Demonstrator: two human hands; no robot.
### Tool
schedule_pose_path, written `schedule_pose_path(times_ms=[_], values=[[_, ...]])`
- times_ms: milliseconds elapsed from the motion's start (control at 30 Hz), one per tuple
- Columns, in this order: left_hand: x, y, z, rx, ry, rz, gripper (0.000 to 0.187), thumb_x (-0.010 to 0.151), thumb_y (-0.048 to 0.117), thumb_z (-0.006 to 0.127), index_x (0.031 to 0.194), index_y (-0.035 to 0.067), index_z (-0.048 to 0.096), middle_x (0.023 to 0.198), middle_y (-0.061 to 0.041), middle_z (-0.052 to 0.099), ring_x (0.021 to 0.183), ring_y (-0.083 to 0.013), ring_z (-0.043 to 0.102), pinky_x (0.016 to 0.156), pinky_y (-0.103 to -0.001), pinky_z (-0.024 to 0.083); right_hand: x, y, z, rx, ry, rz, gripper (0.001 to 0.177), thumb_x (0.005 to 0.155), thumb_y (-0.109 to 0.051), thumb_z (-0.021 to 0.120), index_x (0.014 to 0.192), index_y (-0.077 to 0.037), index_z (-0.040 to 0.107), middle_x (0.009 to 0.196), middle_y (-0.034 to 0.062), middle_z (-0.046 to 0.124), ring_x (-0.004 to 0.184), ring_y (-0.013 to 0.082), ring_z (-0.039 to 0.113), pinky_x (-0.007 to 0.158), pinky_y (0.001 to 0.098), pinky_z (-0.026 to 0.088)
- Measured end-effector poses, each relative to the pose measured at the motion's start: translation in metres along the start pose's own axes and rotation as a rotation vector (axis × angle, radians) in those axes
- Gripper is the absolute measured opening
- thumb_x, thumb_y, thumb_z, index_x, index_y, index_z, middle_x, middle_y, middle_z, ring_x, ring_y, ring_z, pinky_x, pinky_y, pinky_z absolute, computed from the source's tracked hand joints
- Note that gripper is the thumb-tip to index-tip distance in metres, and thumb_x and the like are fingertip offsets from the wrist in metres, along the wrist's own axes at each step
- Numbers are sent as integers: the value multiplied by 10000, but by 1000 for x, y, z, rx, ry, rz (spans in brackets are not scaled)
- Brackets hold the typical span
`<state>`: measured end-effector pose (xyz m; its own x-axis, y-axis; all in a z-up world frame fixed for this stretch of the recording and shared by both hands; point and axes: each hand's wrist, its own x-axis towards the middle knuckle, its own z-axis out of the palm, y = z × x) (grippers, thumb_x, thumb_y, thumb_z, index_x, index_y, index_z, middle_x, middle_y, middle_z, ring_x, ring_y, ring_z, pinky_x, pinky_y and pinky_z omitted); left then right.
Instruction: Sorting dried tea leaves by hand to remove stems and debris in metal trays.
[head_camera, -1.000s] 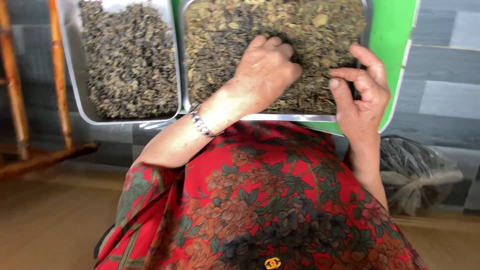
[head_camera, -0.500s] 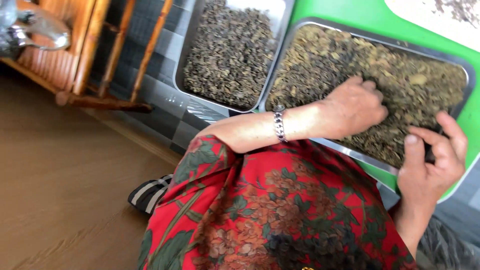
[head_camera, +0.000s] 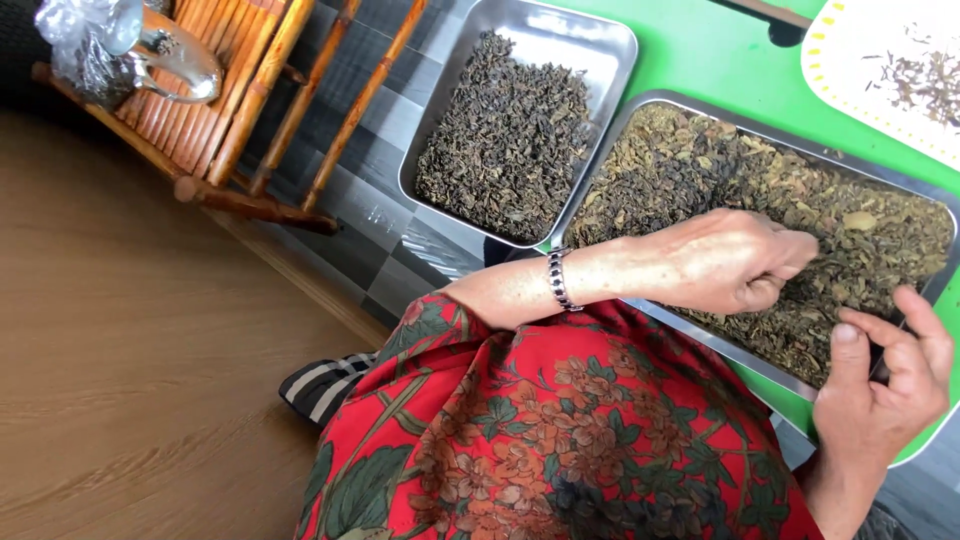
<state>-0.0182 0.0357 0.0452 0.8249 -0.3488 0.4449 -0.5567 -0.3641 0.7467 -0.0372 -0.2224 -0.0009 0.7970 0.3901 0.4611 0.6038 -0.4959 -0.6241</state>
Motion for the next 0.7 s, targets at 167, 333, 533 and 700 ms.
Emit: schedule_pose_path(times_ms=[167, 333, 533, 700], values=[[-8, -4, -5, -114, 69, -104, 280, 748, -53, 528, 879, 191, 560, 733, 96, 614, 766, -101, 582, 712, -268, 530, 0, 2, 1, 17, 6, 0, 140, 1214, 102, 693, 1284, 213, 742, 1521, 400, 582, 1414, 497, 599, 1130, 558, 488], [-25, -33, 17, -474, 98, -279, 248, 941, 58, 771, 1154, 181, 737, 1073, 26, 827, 966, -49, 790, 920, -222, 668, 1, 1, 2, 24, 10, 2, 148, 1215, 93, 687, 1283, 213, 739, 1515, 397, 582, 1416, 492, 592, 1161, 559, 478], [-29, -30, 20, -1209, 159, -362, 231, 985, 116, 797, 1215, 133, 788, 1160, -62, 804, 1035, -160, 768, 820, -319, 679, 4, 6, 5, 39, 19, 21, 142, 1179, 89, 681, 1273, 182, 732, 1506, 380, 574, 1388, 484, 588, 1170, 540, 473], [-26, -14, 10, -1352, 262, -440, 293, 954, -44, 759, 1240, 20, 736, 1072, -180, 797, 977, -249, 780, 865, -412, 678, 14, -9, 1, 43, 25, 35, 116, 1132, 59, 659, 1193, 121, 737, 1427, 344, 596, 1333, 459, 597, 1165, 526, 464]])
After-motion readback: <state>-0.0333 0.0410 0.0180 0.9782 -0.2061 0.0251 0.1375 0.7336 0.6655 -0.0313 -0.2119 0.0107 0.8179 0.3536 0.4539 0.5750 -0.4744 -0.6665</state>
